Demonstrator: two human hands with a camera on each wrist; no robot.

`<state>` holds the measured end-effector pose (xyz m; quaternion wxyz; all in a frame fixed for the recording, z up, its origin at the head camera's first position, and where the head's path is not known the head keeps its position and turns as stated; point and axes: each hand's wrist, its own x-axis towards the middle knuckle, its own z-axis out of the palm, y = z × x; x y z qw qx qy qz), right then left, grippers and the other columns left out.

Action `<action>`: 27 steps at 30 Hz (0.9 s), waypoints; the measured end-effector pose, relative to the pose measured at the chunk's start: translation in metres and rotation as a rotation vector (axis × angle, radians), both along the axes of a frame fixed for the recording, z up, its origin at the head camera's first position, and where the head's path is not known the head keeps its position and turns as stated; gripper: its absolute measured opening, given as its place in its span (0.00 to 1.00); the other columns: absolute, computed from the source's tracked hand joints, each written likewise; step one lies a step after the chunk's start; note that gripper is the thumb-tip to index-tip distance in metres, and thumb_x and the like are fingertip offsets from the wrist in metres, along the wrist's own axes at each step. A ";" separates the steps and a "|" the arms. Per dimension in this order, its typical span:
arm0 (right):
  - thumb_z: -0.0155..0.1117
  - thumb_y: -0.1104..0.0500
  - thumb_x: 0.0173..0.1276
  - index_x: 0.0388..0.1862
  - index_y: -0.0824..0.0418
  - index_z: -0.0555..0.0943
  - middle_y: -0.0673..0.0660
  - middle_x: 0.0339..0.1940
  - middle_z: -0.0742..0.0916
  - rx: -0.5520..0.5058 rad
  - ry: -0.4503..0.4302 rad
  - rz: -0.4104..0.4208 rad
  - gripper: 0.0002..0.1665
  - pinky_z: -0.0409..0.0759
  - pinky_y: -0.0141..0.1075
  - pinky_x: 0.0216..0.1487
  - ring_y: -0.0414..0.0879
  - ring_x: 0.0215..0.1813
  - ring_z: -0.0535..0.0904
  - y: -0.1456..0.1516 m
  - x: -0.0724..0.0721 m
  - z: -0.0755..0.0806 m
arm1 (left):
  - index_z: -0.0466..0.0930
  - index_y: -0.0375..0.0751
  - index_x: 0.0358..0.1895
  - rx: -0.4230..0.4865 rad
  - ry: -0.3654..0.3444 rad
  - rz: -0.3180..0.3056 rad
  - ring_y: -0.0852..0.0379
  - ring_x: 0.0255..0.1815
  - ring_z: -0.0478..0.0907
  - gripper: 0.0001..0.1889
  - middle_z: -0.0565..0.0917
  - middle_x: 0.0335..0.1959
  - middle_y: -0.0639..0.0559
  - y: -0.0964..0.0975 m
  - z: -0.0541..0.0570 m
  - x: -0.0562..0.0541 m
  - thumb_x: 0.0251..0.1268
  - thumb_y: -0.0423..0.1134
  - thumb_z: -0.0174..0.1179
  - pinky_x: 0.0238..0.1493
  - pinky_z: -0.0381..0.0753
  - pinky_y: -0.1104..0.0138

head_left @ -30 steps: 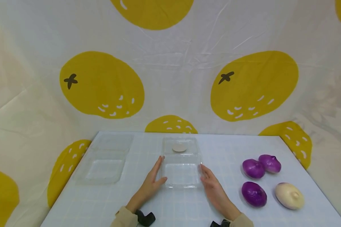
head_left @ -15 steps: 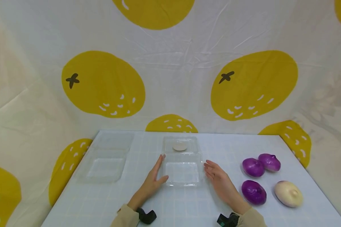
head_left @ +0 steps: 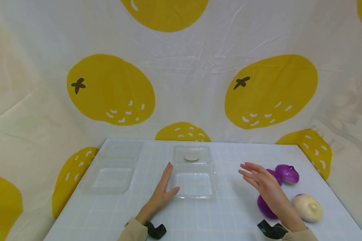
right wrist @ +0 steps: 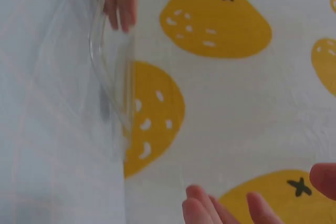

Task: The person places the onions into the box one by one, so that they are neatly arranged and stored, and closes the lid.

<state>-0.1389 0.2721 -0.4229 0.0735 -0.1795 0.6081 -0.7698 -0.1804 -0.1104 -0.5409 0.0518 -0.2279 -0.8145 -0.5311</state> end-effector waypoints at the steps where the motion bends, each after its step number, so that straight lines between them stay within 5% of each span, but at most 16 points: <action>1: 0.34 0.64 0.83 0.69 0.64 0.69 0.54 0.65 0.80 0.002 0.019 -0.001 0.23 0.72 0.34 0.66 0.49 0.67 0.76 0.007 0.001 0.002 | 0.45 0.34 0.79 -0.002 0.005 -0.002 0.39 0.80 0.43 0.44 0.43 0.81 0.40 0.000 0.000 0.000 0.66 0.37 0.62 0.72 0.48 0.38; 6: 0.35 0.66 0.82 0.66 0.70 0.70 0.56 0.61 0.83 0.132 0.091 -0.097 0.22 0.75 0.33 0.61 0.47 0.63 0.79 0.036 0.011 0.010 | 0.45 0.36 0.80 -0.004 0.007 -0.005 0.43 0.81 0.39 0.44 0.39 0.82 0.45 0.000 0.002 0.000 0.66 0.36 0.61 0.72 0.46 0.37; 10: 0.37 0.65 0.82 0.66 0.76 0.67 0.56 0.60 0.84 0.272 0.133 -0.196 0.21 0.77 0.30 0.58 0.43 0.61 0.80 0.054 0.021 0.008 | 0.45 0.40 0.80 -0.025 0.052 0.002 0.46 0.81 0.39 0.44 0.43 0.82 0.47 -0.001 0.001 0.000 0.65 0.33 0.61 0.76 0.44 0.50; 13: 0.41 0.60 0.83 0.68 0.72 0.68 0.54 0.60 0.83 0.470 0.097 -0.286 0.23 0.75 0.22 0.55 0.36 0.60 0.79 0.064 0.028 0.005 | 0.45 0.46 0.81 -0.039 0.073 -0.004 0.49 0.81 0.39 0.45 0.45 0.82 0.49 0.000 0.002 0.001 0.65 0.32 0.60 0.76 0.40 0.66; 16: 0.44 0.53 0.82 0.69 0.65 0.70 0.53 0.62 0.83 0.667 0.016 -0.345 0.25 0.74 0.19 0.52 0.30 0.59 0.77 0.072 0.034 -0.001 | 0.45 0.48 0.81 -0.033 0.077 -0.018 0.48 0.81 0.38 0.45 0.46 0.82 0.49 0.000 0.003 0.002 0.66 0.32 0.60 0.74 0.37 0.72; 23: 0.51 0.44 0.78 0.73 0.58 0.67 0.51 0.65 0.80 0.811 -0.187 -0.336 0.31 0.80 0.30 0.50 0.23 0.56 0.74 0.086 0.042 -0.021 | 0.47 0.45 0.80 -0.042 0.076 -0.017 0.44 0.81 0.39 0.44 0.46 0.82 0.47 0.001 0.003 0.003 0.65 0.34 0.61 0.73 0.45 0.39; 27: 0.57 0.47 0.76 0.74 0.58 0.65 0.58 0.68 0.77 0.827 -0.182 -0.300 0.34 0.77 0.24 0.49 0.19 0.56 0.71 0.089 0.047 -0.032 | 0.48 0.40 0.80 -0.029 0.079 -0.017 0.43 0.81 0.39 0.45 0.47 0.82 0.47 0.002 0.001 0.002 0.63 0.34 0.64 0.71 0.46 0.36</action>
